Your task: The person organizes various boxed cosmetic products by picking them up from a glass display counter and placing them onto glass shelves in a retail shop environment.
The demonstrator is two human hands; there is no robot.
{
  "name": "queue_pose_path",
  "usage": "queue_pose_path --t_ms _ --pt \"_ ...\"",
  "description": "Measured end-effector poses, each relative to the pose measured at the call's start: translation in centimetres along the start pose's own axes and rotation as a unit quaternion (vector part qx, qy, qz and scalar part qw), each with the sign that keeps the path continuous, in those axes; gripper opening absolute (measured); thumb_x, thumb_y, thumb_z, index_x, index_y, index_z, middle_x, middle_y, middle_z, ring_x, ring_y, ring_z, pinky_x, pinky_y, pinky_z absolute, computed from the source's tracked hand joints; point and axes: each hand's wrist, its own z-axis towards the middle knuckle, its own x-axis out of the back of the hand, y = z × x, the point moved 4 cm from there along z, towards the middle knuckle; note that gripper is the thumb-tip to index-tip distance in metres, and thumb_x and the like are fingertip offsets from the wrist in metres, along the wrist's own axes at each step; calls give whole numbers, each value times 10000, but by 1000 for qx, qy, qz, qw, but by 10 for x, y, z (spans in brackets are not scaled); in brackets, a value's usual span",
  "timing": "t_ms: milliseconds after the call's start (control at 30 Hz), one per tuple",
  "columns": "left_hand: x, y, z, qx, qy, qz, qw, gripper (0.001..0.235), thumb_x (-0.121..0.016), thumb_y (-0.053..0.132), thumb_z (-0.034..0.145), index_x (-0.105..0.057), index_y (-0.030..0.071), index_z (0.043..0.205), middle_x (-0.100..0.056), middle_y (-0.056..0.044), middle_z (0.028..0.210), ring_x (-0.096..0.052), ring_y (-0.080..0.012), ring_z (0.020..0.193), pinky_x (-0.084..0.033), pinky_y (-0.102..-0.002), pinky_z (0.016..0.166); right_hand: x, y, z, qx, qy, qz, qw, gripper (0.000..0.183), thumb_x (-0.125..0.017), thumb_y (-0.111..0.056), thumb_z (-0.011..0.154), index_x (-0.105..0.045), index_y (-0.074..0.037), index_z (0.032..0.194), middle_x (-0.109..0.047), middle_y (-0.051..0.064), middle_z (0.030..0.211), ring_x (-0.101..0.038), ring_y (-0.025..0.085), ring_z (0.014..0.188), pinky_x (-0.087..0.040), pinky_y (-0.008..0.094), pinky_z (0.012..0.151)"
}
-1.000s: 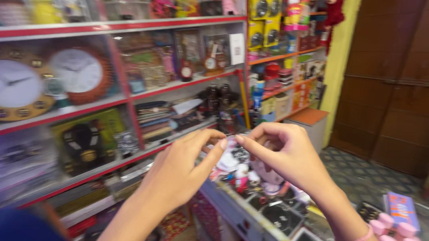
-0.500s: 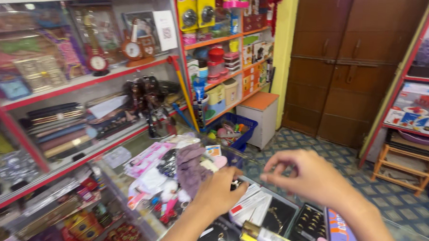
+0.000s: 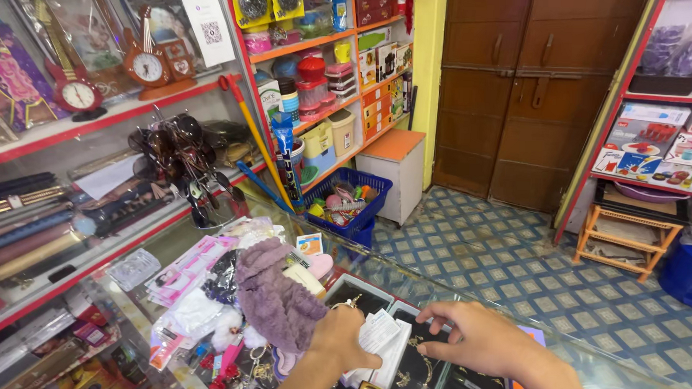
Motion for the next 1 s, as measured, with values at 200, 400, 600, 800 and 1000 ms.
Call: queue_pose_path --t_ms 200,400,600,800,1000 --pt "14 34 8 -103 2 -52 993 632 -886 479 503 -798 105 1005 -766 -147 965 -747 -305 914 -595 -396 860 -9 31 8 -30 -6 -27 999 574 -822 -468 792 -662 -277 1309 -731 10 1186 -732 202 1031 -558 339 929" --pt "-22 88 17 -209 -2 -100 973 619 -883 458 486 -797 142 1011 -775 -127 912 -750 -302 846 -595 -393 821 -12 67 11 -102 -39 -124 986 839 -862 -386 771 -461 -305 1504 -501 -19 1479 -495 198 1391 -420 330 1155" --pt "-65 105 23 -201 -25 -91 975 650 -901 488 516 -793 104 1030 -766 -137 947 -747 -310 882 -593 -394 831 -13 85 1 -137 -78 -117 981 740 -838 -323 758 -516 -341 1424 -597 -19 1383 -568 182 1345 -466 307 1144" --pt "-42 90 14 -167 -8 -155 974 730 -898 558 619 -739 86 1152 -741 -117 1124 -715 -273 1048 -554 -376 919 -2 93 -9 -129 -50 -84 987 687 -848 -406 816 -523 -336 1417 -690 18 1287 -679 195 1193 -543 314 1045" --pt "19 82 -18 -150 28 -175 973 601 -857 509 686 -754 107 1121 -756 -66 1104 -719 -239 1013 -558 -369 887 29 112 -23 -100 19 -32 994 766 -843 -420 788 -520 -303 1472 -684 -7 1342 -727 191 1119 -564 321 1003"
